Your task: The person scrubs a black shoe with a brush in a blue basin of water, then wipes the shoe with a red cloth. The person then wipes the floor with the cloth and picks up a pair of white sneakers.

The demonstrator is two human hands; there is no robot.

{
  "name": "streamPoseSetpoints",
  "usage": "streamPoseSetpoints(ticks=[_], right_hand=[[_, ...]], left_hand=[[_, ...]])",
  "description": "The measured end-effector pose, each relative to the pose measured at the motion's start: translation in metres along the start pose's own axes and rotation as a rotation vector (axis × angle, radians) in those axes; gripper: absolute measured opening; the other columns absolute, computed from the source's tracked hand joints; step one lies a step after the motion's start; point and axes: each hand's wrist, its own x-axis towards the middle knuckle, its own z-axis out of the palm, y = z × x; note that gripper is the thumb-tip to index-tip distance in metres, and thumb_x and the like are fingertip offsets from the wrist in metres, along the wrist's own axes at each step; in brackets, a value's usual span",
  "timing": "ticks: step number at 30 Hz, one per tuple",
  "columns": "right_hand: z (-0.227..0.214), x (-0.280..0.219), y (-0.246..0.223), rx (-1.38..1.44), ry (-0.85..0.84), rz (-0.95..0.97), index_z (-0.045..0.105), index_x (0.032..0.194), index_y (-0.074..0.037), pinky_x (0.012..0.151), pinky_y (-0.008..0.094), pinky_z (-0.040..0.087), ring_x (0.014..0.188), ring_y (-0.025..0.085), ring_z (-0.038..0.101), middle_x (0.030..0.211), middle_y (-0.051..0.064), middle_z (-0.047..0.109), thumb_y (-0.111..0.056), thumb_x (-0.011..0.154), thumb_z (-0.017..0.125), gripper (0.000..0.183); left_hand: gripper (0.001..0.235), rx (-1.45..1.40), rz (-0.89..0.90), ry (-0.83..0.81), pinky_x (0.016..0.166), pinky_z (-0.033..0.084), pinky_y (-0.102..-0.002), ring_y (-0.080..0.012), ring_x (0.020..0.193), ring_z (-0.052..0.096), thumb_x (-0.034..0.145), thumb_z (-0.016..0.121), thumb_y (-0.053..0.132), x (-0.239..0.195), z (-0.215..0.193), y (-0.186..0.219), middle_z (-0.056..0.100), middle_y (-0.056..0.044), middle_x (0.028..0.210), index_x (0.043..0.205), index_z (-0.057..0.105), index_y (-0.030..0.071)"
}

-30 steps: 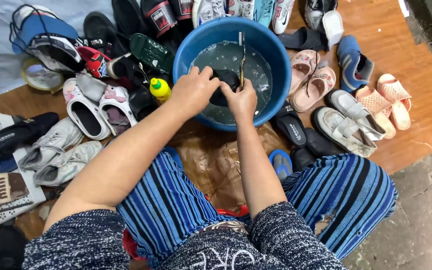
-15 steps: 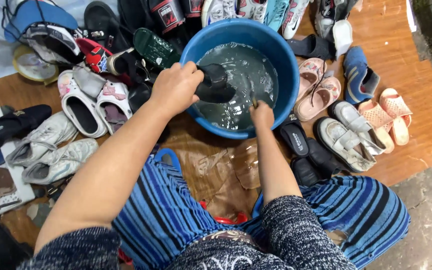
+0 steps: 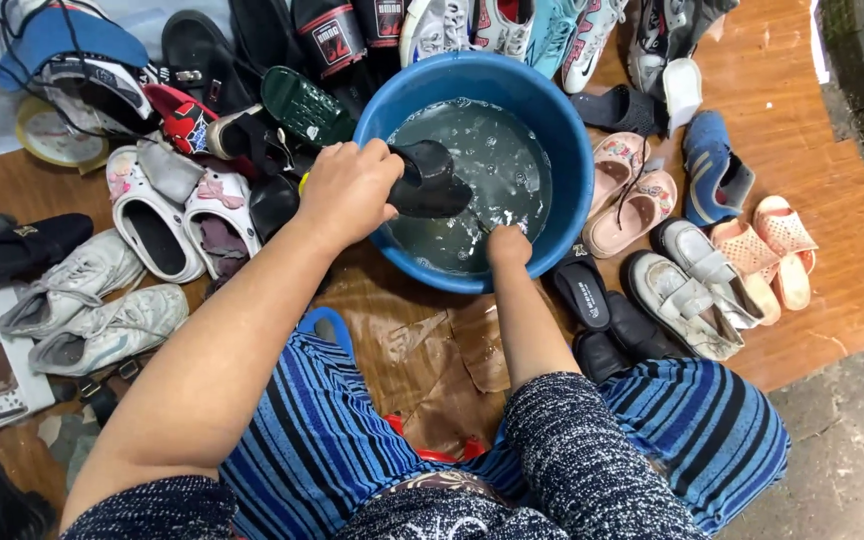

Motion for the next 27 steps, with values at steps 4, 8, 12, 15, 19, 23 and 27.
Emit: streamPoseSetpoints(ticks=[4,8,12,15,19,23,27], right_hand=[[-0.005,-0.003,-0.008,-0.027,-0.038,-0.008,0.075,0.105,0.008,0.082,0.052,0.061,0.093,0.041,0.074,0.101,0.026,0.068,-0.004,0.099,0.052,0.026],[-0.014,-0.011,-0.01,-0.034,-0.055,0.002,0.074,0.107,0.008,0.088,0.055,0.059,0.101,0.045,0.073,0.108,0.028,0.068,-0.013,0.101,0.051,0.032],[-0.105,-0.06,-0.039,0.192,-0.012,0.075,0.074,0.113,0.004,0.088,0.055,0.058,0.105,0.045,0.072,0.104,0.026,0.073,-0.016,0.103,0.049,0.033],[-0.11,-0.053,-0.027,0.422,0.061,0.104,0.067,0.129,-0.002,0.096,0.061,0.053,0.114,0.048,0.067,0.115,0.029,0.071,-0.045,0.105,0.052,0.051],[-0.152,-0.103,-0.039,0.57,0.171,-0.006,0.06,0.137,-0.005,0.101,0.065,0.048,0.116,0.054,0.062,0.12,0.034,0.068,-0.04,0.109,0.046,0.047],[-0.164,-0.133,-0.056,0.728,0.391,-0.22,0.07,0.126,-0.012,0.078,0.036,0.056,0.091,0.025,0.074,0.112,0.008,0.078,-0.024,0.097,0.061,0.033],[-0.186,-0.156,-0.073,0.992,0.371,-0.378,0.071,0.128,-0.01,0.07,0.023,0.056,0.081,0.01,0.069,0.111,0.005,0.078,0.002,0.091,0.068,0.039]], left_hand=[[0.054,0.002,0.004,0.009,0.107,0.045,-0.052,-0.0378,0.11,0.069,0.077,0.091,0.023,0.002,0.003,0.0,0.07,-0.015,0.118,0.125,0.072,0.009],[0.053,-0.012,0.017,0.011,0.106,0.044,-0.054,-0.0386,0.109,0.069,0.078,0.091,0.023,0.003,0.007,-0.003,0.07,-0.016,0.117,0.125,0.072,0.008],[0.053,-0.023,0.049,0.01,0.103,0.047,-0.054,-0.0401,0.107,0.07,0.079,0.09,0.02,-0.001,-0.002,-0.004,0.069,-0.019,0.115,0.127,0.071,0.004],[0.053,-0.017,0.012,0.004,0.099,0.049,-0.056,-0.0423,0.104,0.07,0.077,0.09,0.02,0.001,0.0,-0.009,0.07,-0.019,0.112,0.124,0.072,0.004],[0.052,-0.008,-0.007,0.024,0.095,0.052,-0.055,-0.0422,0.101,0.071,0.077,0.091,0.021,0.011,0.017,-0.022,0.071,-0.019,0.111,0.123,0.073,0.006],[0.053,-0.004,-0.077,0.068,0.085,0.052,-0.048,-0.0331,0.093,0.068,0.064,0.094,0.029,0.023,0.032,-0.034,0.069,-0.007,0.107,0.111,0.074,0.015],[0.055,-0.058,-0.14,0.029,0.088,0.053,-0.048,-0.0331,0.097,0.069,0.069,0.092,0.027,0.026,0.025,-0.035,0.069,-0.009,0.109,0.119,0.074,0.014]])
